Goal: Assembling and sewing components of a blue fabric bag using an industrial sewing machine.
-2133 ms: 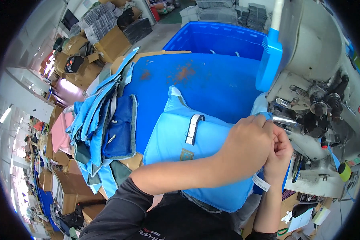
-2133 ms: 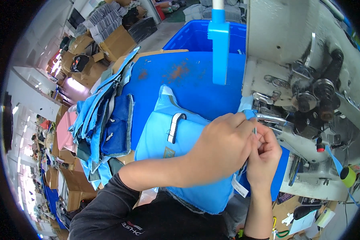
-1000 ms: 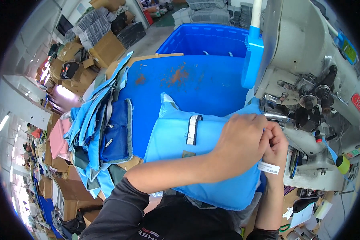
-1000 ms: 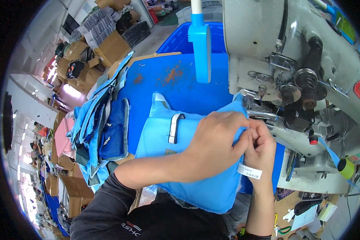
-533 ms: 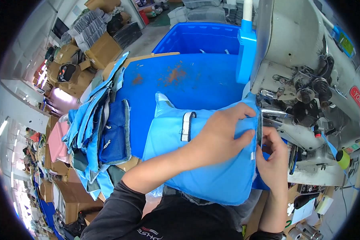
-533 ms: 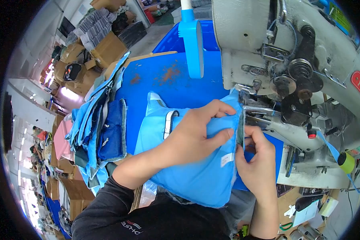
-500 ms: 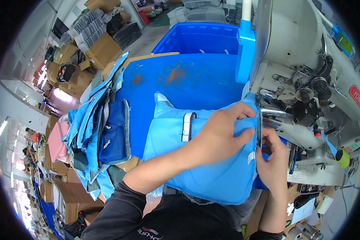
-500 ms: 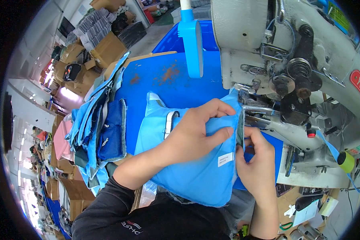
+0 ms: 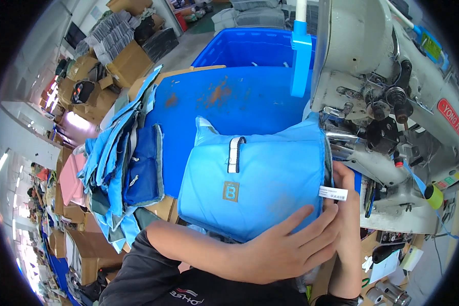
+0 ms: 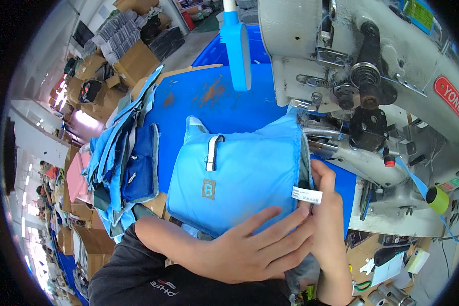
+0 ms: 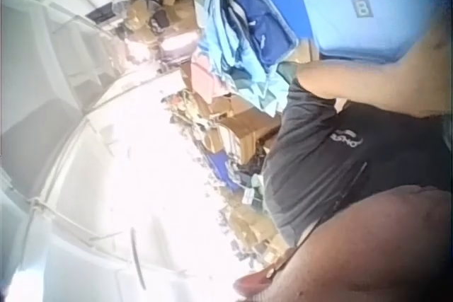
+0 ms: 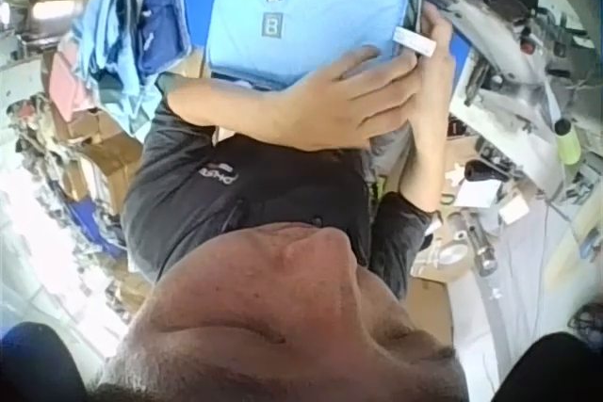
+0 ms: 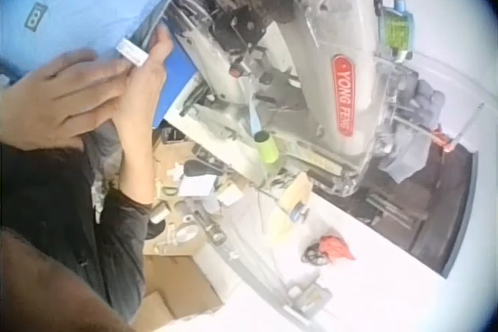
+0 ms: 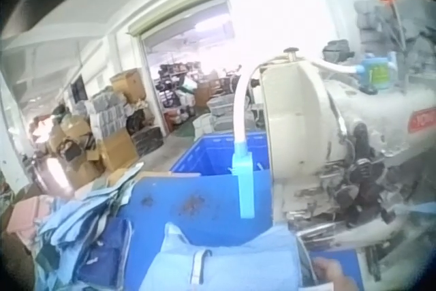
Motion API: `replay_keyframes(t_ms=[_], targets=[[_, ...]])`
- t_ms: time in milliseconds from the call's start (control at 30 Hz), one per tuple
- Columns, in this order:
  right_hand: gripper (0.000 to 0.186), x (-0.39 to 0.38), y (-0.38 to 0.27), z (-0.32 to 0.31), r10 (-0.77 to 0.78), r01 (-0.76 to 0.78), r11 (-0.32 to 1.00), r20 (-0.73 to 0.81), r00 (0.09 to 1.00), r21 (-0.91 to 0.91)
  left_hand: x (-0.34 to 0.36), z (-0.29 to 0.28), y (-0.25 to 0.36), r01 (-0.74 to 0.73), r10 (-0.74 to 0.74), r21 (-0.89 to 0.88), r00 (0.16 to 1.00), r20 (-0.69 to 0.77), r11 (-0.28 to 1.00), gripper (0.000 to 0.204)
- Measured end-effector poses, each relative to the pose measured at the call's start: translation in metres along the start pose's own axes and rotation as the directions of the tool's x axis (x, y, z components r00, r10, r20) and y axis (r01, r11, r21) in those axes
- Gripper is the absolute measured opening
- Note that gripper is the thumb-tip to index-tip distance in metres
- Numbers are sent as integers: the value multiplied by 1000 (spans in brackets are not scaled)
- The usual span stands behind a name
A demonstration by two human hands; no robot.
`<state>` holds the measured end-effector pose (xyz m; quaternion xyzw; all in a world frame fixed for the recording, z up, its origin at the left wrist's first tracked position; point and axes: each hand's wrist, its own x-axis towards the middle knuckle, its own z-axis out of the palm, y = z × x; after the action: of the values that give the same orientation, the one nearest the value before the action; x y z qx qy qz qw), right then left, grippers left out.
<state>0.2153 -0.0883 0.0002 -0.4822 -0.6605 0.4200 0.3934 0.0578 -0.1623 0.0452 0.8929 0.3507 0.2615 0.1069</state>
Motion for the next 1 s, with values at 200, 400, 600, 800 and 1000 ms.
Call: replay_keyframes(t_ms=[200,400,600,800,1000], targets=[[50,-13,-4,-4,-61,72,931,43,997,-359,-25,-15,1,123,7,507,969,-247,853,21],[32,20,-15,14,-376,285,842,-121,919,-459,-20,3,-8,133,83,568,937,-338,812,16],[6,38,2,17,-190,172,977,-146,971,-125,-16,6,0,51,134,496,934,-330,867,18],[14,38,11,16,-4,-19,909,55,998,417,-11,20,6,49,118,453,935,-334,890,22],[12,42,21,14,-62,6,872,99,993,490,-9,38,11,63,104,440,933,-345,896,34]])
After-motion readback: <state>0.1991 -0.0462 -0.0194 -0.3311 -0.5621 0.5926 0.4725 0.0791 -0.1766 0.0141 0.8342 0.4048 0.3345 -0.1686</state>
